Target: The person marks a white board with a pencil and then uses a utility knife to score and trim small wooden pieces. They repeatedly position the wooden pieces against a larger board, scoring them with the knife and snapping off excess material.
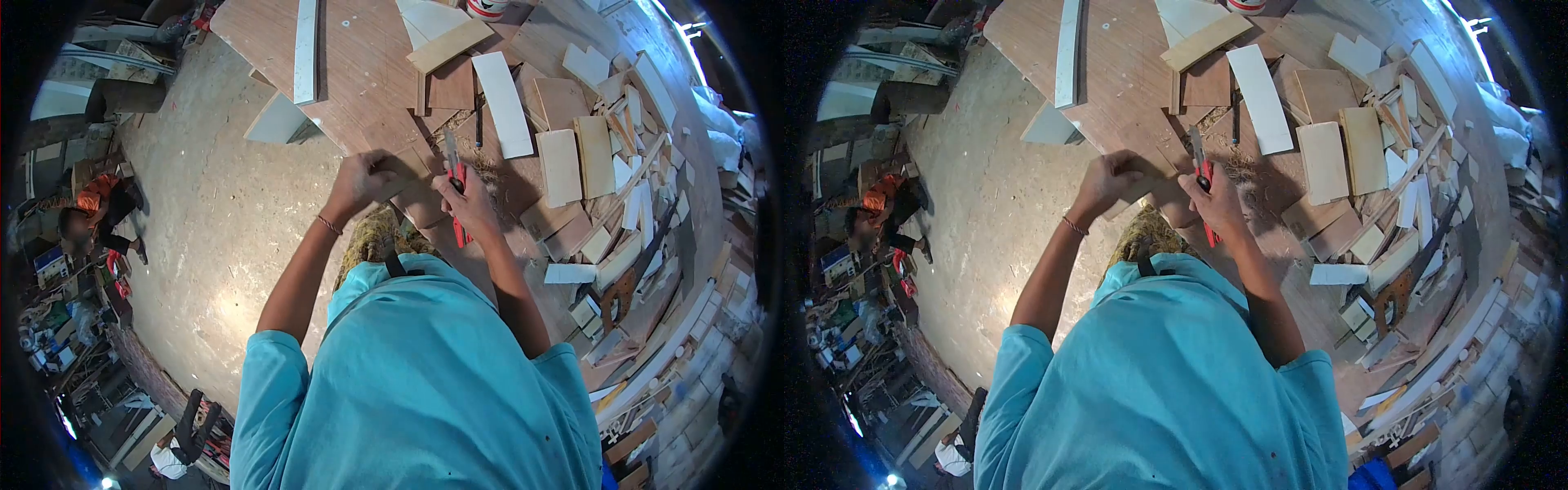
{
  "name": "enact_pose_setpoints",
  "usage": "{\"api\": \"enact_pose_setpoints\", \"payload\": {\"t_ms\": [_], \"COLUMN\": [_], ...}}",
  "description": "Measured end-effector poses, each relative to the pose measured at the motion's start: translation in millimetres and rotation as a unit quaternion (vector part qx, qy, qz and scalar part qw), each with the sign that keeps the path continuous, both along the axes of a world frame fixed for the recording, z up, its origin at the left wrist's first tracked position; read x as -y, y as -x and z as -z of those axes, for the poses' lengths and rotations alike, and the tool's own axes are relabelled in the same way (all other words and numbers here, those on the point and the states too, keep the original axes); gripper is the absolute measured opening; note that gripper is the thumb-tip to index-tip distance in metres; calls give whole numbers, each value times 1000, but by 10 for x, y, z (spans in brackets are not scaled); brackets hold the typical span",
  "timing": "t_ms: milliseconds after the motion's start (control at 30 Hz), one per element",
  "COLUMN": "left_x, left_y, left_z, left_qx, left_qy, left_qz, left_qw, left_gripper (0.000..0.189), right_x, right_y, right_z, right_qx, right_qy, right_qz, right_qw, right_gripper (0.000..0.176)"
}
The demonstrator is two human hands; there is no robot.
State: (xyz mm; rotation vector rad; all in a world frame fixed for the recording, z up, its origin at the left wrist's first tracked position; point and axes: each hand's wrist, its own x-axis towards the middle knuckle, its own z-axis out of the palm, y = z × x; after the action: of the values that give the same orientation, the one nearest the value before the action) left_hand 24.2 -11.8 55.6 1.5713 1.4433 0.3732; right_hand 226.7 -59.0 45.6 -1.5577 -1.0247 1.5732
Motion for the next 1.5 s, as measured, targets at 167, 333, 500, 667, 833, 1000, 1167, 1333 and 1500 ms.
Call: {"api": "enact_pose_setpoints", "payload": {"t_ms": [167, 333, 500, 667, 833, 1000, 1167, 1333, 1500], "left_x": [-115, -149, -78, 8, 55, 75, 48, 29, 39], "left_y": [63, -67, -301, -297, -312, -307, -280, -285, -279], "left_z": [89, 129, 191, 351, 364, 357, 377, 384, 382], "left_qx": [130, 11, -253, -250, -222, -220, -206, -201, -181], "left_qy": [96, -35, -200, -261, -269, -261, -249, -230, -247], "left_qz": [-51, 12, 168, 188, 189, 189, 177, 167, 164], "left_qw": [986, 999, 931, 913, 918, 921, 930, 937, 938], "left_gripper": [23, 20, 26, 27, 24, 26, 26, 25, 24], "right_x": [73, 215, 264, 245, 240, 200, 209, 233, 254], "right_y": [-103, -41, 73, 138, 196, 218, 230, 231, 232], "right_z": [-55, 114, 151, 206, 237, 238, 332, 371, 298], "right_qx": [42, 349, 417, 406, 412, 402, 382, 376, 400], "right_qy": [41, -132, -92, -53, -64, -39, -12, -38, -48], "right_qz": [-25, -112, -107, -118, -111, -128, -136, -105, -81], "right_qw": [998, 921, 898, 905, 902, 906, 914, 920, 912], "right_gripper": [23, 25, 25, 25, 25, 26, 28, 27, 27]}}
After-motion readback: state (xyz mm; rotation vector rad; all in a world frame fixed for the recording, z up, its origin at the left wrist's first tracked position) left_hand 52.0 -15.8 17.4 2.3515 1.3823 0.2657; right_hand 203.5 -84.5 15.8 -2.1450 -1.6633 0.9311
